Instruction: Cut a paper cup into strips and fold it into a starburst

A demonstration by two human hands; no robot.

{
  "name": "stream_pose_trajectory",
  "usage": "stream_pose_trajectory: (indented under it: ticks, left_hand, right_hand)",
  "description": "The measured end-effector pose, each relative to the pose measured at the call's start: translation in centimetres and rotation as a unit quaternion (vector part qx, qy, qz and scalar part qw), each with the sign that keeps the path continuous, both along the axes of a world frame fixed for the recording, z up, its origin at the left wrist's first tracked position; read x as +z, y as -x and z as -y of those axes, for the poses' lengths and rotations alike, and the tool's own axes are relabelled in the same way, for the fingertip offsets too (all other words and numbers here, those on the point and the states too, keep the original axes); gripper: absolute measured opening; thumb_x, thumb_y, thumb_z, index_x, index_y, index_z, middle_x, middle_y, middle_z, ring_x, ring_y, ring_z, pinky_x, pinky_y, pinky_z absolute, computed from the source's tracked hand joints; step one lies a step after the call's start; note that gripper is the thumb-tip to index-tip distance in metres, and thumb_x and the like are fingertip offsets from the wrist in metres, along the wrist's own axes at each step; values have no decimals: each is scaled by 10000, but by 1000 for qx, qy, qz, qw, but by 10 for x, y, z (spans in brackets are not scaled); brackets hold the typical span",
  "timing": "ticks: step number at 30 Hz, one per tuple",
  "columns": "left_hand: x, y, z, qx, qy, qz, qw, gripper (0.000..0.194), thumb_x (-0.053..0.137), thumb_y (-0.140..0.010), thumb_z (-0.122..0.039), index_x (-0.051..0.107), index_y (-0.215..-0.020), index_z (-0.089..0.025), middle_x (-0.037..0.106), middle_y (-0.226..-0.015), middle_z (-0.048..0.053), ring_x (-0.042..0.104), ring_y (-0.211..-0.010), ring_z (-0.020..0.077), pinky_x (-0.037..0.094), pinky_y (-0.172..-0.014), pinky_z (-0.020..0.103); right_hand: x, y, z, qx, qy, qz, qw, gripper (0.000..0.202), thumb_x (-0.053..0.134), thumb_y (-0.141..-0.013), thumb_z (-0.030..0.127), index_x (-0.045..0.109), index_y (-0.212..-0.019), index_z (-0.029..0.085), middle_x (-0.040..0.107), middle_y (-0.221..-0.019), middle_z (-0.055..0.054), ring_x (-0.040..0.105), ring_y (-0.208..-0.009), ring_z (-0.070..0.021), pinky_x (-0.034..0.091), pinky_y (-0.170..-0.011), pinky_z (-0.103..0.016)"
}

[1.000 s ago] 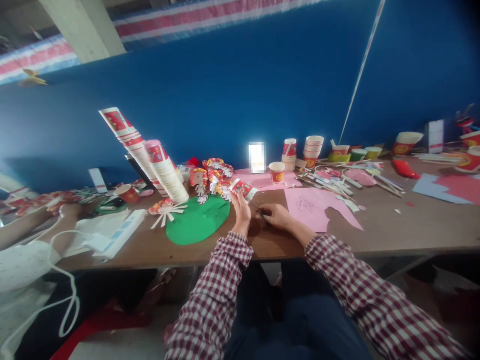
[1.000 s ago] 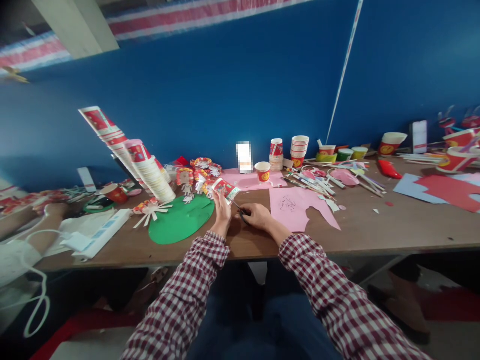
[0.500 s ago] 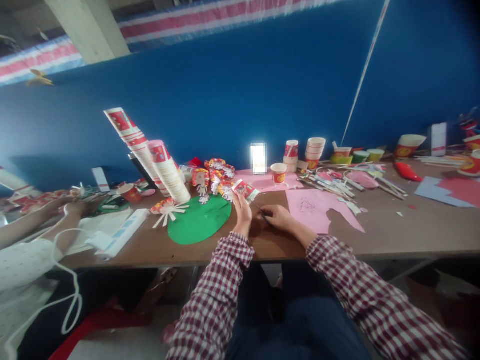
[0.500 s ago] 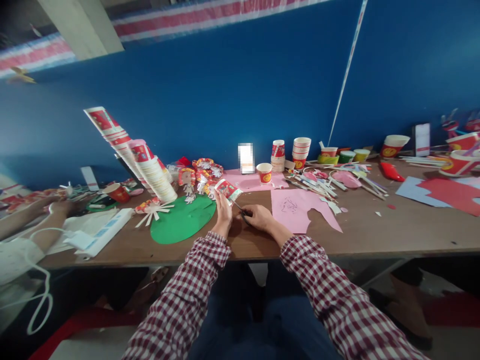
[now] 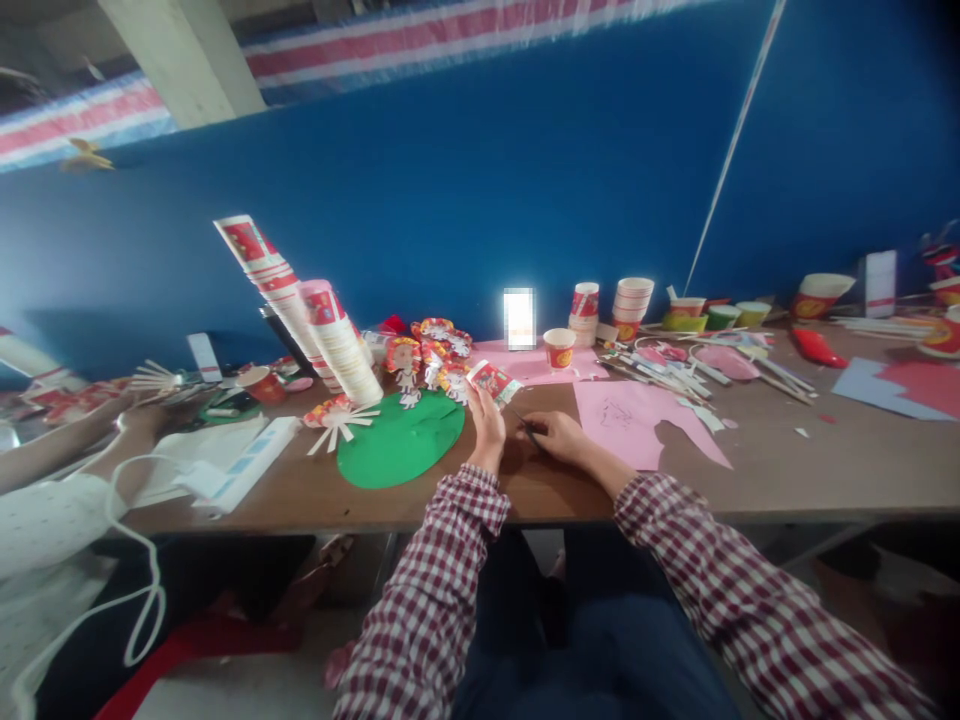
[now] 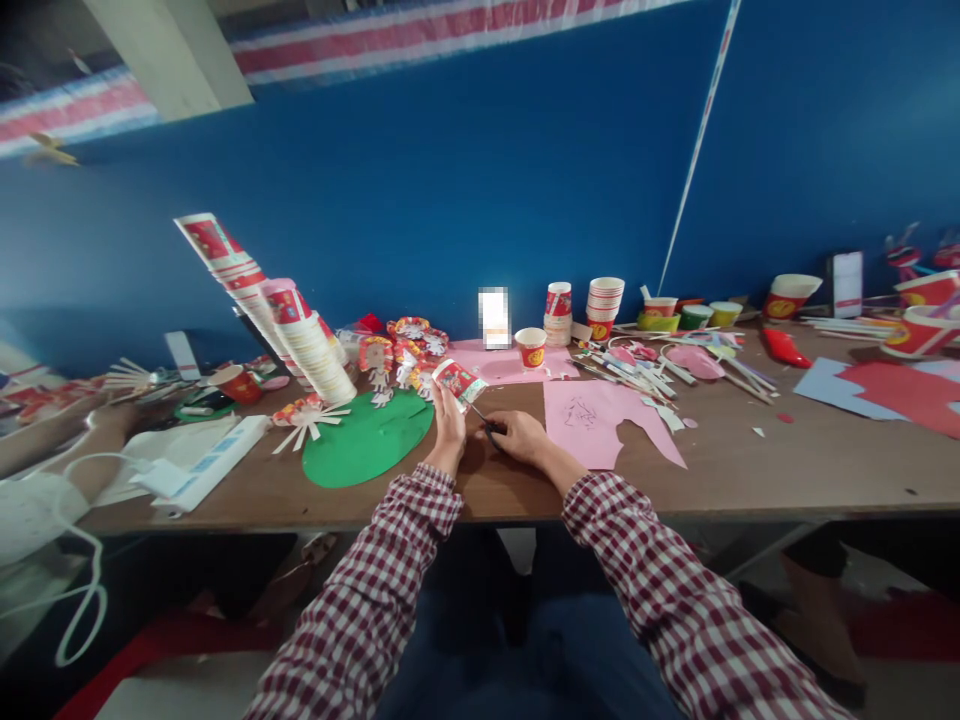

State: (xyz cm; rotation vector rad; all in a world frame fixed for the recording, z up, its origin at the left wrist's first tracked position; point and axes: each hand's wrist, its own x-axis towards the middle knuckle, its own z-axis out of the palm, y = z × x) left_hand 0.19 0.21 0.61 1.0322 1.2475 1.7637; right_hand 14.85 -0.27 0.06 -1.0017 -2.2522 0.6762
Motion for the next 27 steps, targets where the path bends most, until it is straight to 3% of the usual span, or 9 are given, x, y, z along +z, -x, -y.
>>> stream_pose_trajectory:
  ticks: [8,16,22,27]
  left_hand:
    - [-5,0,-4,17,-2,14,1000,628,291,-910,-526,123,-1468,-293,253,-1515,45,240,-1383,197,324,-1086,377]
    - [-9,2,-5,27,-16,0,1000,645,292,-909,-533,108,-1471,-277,140,-1545,31,191,-1397,204,312,-1093,371]
    - [-8,2,-4,31,-29,-39,998,629,301,-923,-492,82,-1472,-276,35,-1558,-5,77,-1415,170,182,-1143,358]
    - [-12,2,-6,31,-32,-109,993,599,299,-935,-438,147,-1466,-208,65,-1558,37,53,-1418,150,83,-1156,320]
  right_hand:
    - [1,-1,1,-4,3,8,1000,320,536,-827,464,694,-919,202,709,-849,-47,631,-734,-186,439,-642,-252]
    - [0,0,0,-19,-1,15,1000,297,545,-825,434,702,-926,203,713,-868,-54,638,-747,-194,439,-639,-253]
    - [-2,-1,-2,-13,14,-10,1000,311,533,-832,414,694,-979,193,716,-897,-58,642,-757,-192,458,-665,-261]
    - [-4,-1,-3,-11,9,-23,1000,293,540,-829,386,692,-976,184,715,-888,-60,643,-753,-193,471,-680,-268]
